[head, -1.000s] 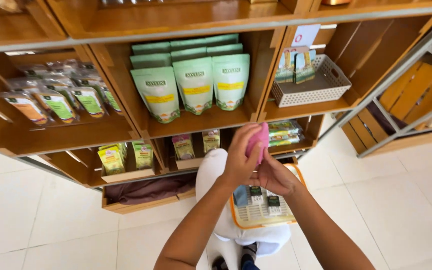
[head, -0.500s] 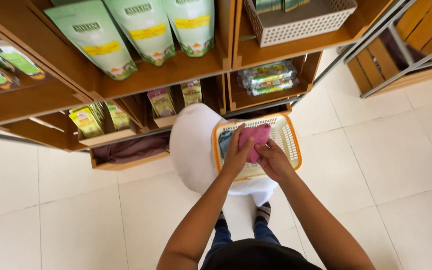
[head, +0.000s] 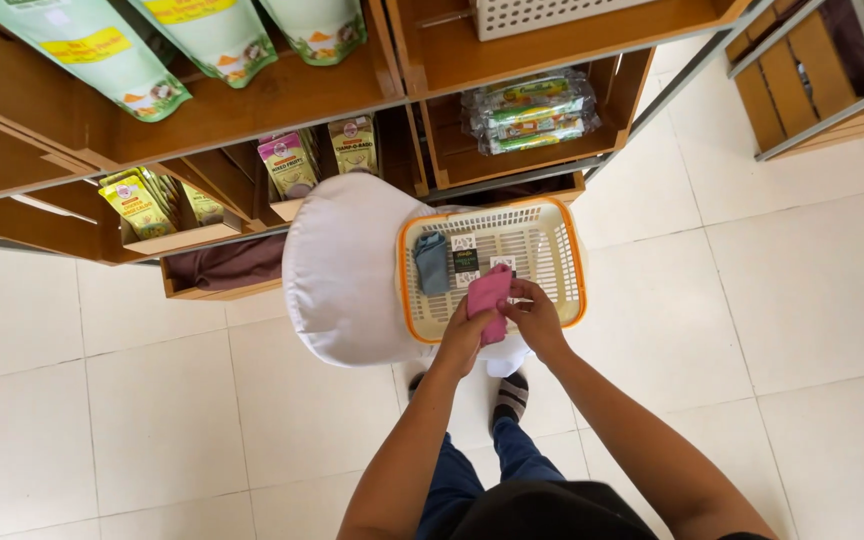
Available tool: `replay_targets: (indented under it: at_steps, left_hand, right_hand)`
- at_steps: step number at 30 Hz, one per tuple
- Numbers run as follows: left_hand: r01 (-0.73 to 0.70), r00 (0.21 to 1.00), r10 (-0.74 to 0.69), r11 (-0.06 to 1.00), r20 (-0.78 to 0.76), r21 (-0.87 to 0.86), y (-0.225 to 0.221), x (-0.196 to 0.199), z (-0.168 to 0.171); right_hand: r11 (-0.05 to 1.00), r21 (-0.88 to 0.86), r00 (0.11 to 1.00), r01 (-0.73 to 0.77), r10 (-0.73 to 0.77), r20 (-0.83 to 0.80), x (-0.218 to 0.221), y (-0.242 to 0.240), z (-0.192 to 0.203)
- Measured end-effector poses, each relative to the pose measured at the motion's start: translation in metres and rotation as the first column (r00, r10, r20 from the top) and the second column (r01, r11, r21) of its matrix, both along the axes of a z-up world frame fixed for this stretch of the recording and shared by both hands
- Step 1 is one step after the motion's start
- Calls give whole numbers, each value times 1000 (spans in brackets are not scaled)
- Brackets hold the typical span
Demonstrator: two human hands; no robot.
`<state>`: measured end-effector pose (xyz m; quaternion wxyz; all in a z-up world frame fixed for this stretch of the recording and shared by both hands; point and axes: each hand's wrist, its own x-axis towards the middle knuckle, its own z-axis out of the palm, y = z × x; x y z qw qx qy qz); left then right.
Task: Cleaning and wiping down wooden display shelves and packaged products in a grocery store section.
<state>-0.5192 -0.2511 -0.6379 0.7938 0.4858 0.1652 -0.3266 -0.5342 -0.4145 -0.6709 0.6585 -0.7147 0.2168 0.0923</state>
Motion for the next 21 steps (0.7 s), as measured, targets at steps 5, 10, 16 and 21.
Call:
replay_targets:
  at_steps: [5, 10, 16, 21]
  left_hand:
    - [-84, 996, 83, 995, 22, 50, 4, -4, -72]
    - [-111, 992, 116, 989, -43, 98, 5, -2, -117]
    - [-116, 987, 129, 985, -97, 130, -3, 4, -162]
    - [-15, 994, 34, 984, -104, 179, -12, 14, -232]
  right_hand:
    - [988, 149, 988, 51, -28, -154, -1, -25, -70]
    - [962, 247, 940, 112, -21, -341, -7, -41, -142]
    - [967, 145, 903, 209, -134, -407, 0, -50, -202]
    - [975, 82, 907, 205, -157, -391, 12, -51, -241]
